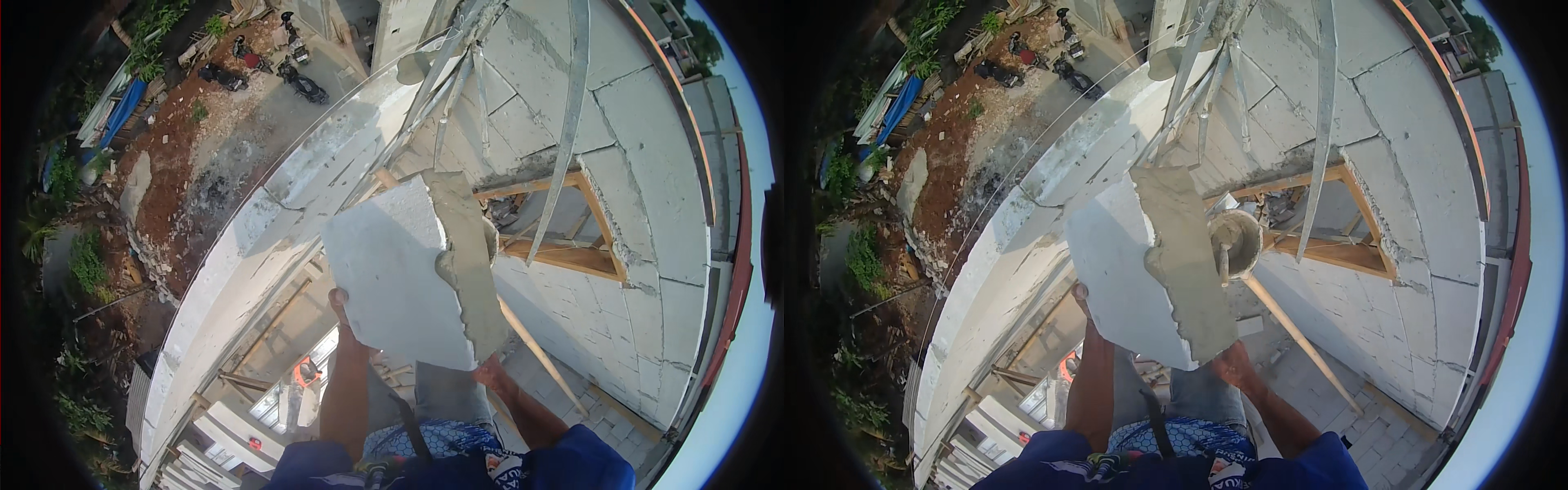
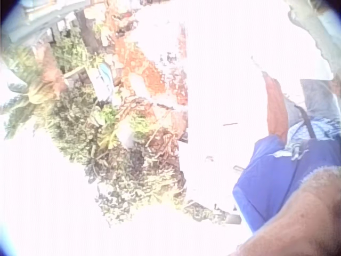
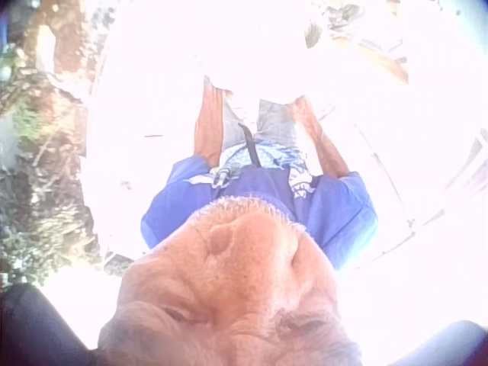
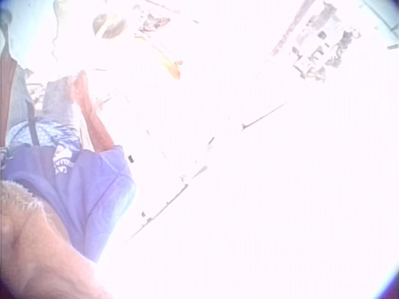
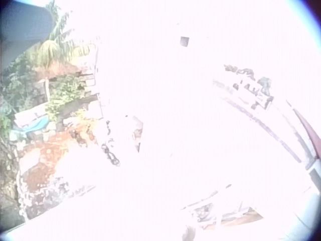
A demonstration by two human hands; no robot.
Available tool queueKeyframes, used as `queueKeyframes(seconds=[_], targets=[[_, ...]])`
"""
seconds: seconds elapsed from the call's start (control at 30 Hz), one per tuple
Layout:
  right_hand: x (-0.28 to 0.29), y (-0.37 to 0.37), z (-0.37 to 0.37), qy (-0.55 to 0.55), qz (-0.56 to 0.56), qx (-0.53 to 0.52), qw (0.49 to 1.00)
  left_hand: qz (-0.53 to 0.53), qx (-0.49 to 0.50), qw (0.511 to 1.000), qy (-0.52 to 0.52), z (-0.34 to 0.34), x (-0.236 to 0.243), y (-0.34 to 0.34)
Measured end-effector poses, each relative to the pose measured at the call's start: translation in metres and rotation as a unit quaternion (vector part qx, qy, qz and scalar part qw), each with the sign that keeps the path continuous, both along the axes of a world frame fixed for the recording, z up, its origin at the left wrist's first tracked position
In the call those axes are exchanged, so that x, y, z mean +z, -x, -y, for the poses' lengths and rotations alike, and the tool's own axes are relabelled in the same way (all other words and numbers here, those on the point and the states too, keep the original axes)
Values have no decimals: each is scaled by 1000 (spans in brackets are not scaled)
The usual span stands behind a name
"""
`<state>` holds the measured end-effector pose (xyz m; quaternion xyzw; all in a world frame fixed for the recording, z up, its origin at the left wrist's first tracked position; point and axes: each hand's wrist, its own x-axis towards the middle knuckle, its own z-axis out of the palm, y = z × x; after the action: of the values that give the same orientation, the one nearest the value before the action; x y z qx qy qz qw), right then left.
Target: The person cuts a concrete block with a hand saw, applies mortar onto the block and structure using a trowel, and installs the block onto the wall by hand.
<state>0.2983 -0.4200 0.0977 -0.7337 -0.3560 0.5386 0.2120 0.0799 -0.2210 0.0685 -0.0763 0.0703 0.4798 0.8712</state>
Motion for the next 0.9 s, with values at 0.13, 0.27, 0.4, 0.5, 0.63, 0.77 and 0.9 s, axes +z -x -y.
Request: queueKeyframes(seconds=[0.13,0.27,0.4,0.5,0.63,0.77,0.9], targets=[[108,70,-20,-217,-84,-29,972,-7,22,1000,-15,8,53,12],[183,118,-52,-337,-199,-220,893,-13,43,996,-75,14,88,26],[236,140,-81,-264,-149,-210,930,-13,69,983,-169,13,122,48],[267,146,-98,-268,-164,-214,925,-68,60,983,-158,11,156,75],[298,151,-115,-377,-203,-161,889,-308,67,917,-244,22,208,127],[316,160,-123,-295,-400,-90,863,-346,142,904,-208,35,276,217],[320,173,-126,-243,-459,-21,854,-462,102,852,-224,29,378,282]])
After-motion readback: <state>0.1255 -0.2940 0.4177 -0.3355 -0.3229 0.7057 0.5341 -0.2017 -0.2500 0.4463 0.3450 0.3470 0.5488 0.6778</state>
